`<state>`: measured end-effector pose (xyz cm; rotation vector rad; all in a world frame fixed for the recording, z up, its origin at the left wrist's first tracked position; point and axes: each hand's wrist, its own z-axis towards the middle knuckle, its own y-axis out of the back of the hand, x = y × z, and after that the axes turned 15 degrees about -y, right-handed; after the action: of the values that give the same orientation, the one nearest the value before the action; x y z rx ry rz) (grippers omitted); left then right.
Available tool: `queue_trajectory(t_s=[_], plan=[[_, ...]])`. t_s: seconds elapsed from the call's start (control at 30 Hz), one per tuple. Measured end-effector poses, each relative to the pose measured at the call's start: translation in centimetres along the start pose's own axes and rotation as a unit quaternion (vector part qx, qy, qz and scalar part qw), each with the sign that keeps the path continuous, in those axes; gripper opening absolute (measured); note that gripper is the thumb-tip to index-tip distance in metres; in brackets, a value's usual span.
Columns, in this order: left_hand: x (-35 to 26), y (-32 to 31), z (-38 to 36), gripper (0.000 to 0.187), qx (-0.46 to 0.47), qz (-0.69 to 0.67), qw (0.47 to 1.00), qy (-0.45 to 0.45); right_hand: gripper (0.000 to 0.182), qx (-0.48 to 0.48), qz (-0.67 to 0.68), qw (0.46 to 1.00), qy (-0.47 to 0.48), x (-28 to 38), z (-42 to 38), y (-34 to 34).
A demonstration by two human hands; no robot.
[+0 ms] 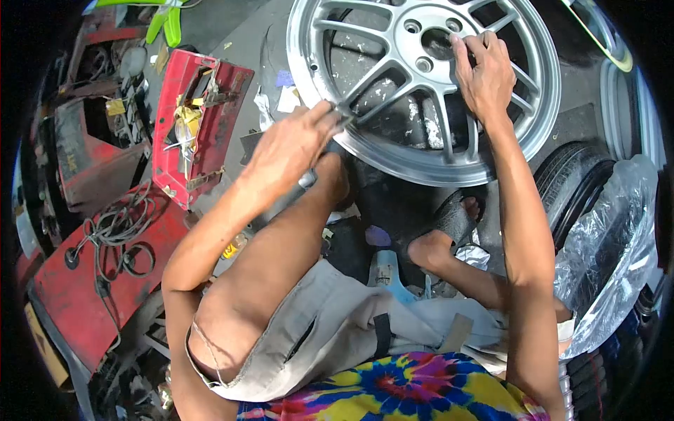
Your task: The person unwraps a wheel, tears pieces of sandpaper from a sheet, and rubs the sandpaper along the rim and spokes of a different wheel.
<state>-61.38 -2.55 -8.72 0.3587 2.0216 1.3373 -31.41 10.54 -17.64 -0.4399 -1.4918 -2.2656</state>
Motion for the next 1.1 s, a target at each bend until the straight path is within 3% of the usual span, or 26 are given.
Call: queue_trajectory(t_s=[0.07, 0.23, 0.33, 0.37, 0.4, 0.53, 0.6, 0.67, 0.73, 0.8, 0.87, 1.0, 1.1], plan=[[-1.1, -0.3, -1.0, 0.032, -0.047, -0.044, 0.994, -0.085, 0.030, -0.002, 0.001, 1.000, -0.003, 0.2, 0.0, 0.2], [3.8, 1.0, -0.4, 0.032, -0.081, 0.050, 0.995, -0.033, 0.029, 0.008, -0.004, 1.000, -0.015, 0.0, 0.0, 0.0], [1.4, -0.6, -1.5, 0.032, -0.085, 0.032, 0.996, -0.024, 0.029, -0.007, -0.001, 1.000, -0.003, 0.2, 0.0, 0.1], [-0.2, -1.0, -1.8, 0.032, -0.061, -0.009, 0.996, -0.070, 0.029, -0.005, -0.004, 1.000, -0.009, 0.2, 0.1, 0.1], [-1.4, -0.7, -2.1, 0.033, -0.055, -0.078, 0.994, -0.053, 0.029, 0.001, -0.005, 1.000, -0.014, 0.3, 0.1, 0.1], [4.4, 0.9, -1.1, 0.033, -0.082, 0.024, 0.995, -0.047, 0.030, 0.025, 0.000, 0.999, -0.024, 0.3, 0.0, 0.2], [3.7, -0.4, -1.6, 0.033, -0.111, 0.025, 0.990, -0.080, 0.030, 0.020, -0.005, 1.000, -0.016, 0.2, -0.3, 0.4], [0.9, -1.2, -2.5, 0.034, -0.077, -0.050, 0.991, -0.099, 0.030, 0.018, -0.001, 1.000, -0.022, 0.4, 0.1, 0.3], [3.9, -1.5, -2.9, 0.037, -0.106, 0.008, 0.989, -0.107, 0.030, 0.024, 0.000, 0.999, -0.032, 0.7, 0.1, 0.4], [5.6, 0.8, -1.6, 0.038, -0.093, 0.058, 0.993, -0.036, 0.029, 0.026, -0.002, 1.000, -0.018, 0.5, 0.1, 0.3], [5.0, -0.1, -1.3, 0.038, -0.127, 0.089, 0.987, -0.035, 0.029, 0.027, -0.008, 0.999, -0.020, 0.7, 0.1, 0.5], [3.1, -0.5, -1.5, 0.034, -0.098, 0.000, 0.994, -0.043, 0.028, 0.012, 0.012, 1.000, -0.017, 0.5, 0.0, 0.2], [5.7, -0.2, -0.1, 0.034, -0.171, 0.043, 0.984, -0.003, 0.029, 0.027, 0.005, 0.999, -0.022, 0.5, 0.1, 0.3]])
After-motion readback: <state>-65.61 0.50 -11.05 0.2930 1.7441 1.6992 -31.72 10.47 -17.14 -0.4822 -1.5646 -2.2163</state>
